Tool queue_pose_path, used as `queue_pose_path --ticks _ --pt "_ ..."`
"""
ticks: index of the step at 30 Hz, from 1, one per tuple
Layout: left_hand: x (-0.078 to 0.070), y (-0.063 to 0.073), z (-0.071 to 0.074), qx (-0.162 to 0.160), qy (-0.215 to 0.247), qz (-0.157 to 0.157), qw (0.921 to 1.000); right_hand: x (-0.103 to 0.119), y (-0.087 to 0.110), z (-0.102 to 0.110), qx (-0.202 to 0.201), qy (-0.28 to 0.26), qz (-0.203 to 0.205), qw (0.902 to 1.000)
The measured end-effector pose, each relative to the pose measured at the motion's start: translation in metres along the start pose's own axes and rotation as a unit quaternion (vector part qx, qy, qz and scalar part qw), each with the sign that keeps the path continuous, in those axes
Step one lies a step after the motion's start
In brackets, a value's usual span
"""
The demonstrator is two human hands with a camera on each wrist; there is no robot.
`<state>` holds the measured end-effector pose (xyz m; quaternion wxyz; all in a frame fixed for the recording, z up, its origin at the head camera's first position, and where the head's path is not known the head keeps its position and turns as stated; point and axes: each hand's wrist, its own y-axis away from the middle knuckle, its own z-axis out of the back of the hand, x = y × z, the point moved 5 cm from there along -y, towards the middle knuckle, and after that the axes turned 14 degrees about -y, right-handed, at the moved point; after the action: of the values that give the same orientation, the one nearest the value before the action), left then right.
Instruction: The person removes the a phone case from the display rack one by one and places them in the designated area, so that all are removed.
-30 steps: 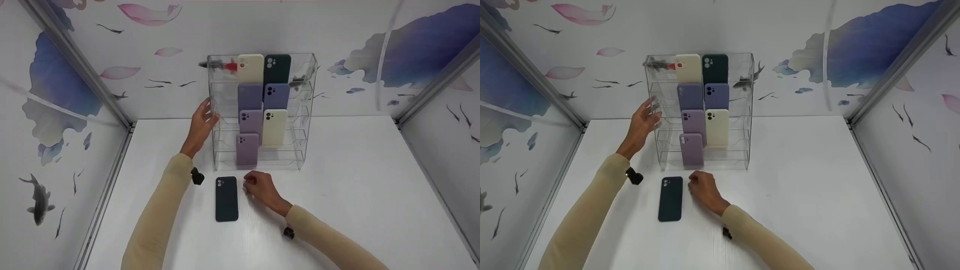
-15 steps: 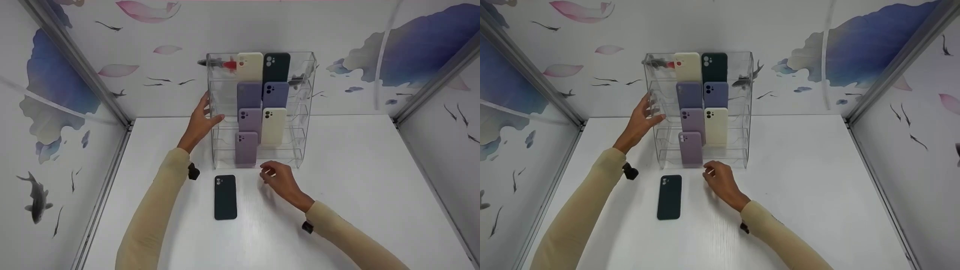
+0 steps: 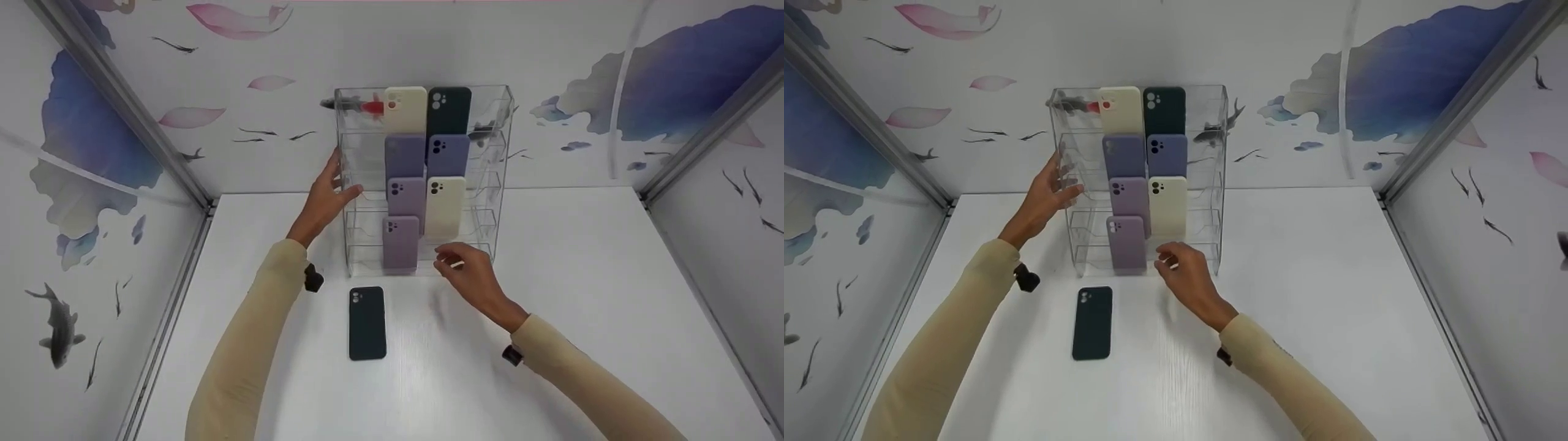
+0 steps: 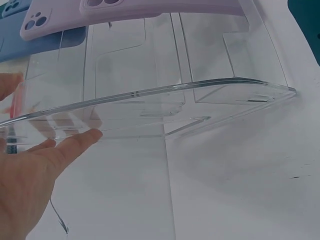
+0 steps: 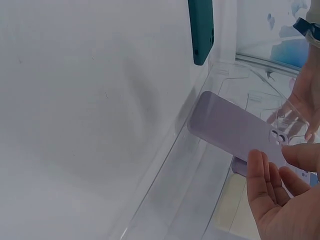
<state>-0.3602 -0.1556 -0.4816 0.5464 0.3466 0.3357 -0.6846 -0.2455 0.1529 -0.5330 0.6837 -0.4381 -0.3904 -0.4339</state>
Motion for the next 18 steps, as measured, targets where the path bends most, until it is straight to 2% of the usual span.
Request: queue_pose_path --ticks 10,18 --pt "0.002 0.000 0.000 0.020 0.069 0.004 0.9974 0.011 -0.020 0.005 0.024 -0.008 0.056 0.9981" --pt "0.004 0.000 -0.001 0.027 0.122 0.029 0.9917 0.015 -0.040 0.005 0.027 0.004 0.069 0.9972"
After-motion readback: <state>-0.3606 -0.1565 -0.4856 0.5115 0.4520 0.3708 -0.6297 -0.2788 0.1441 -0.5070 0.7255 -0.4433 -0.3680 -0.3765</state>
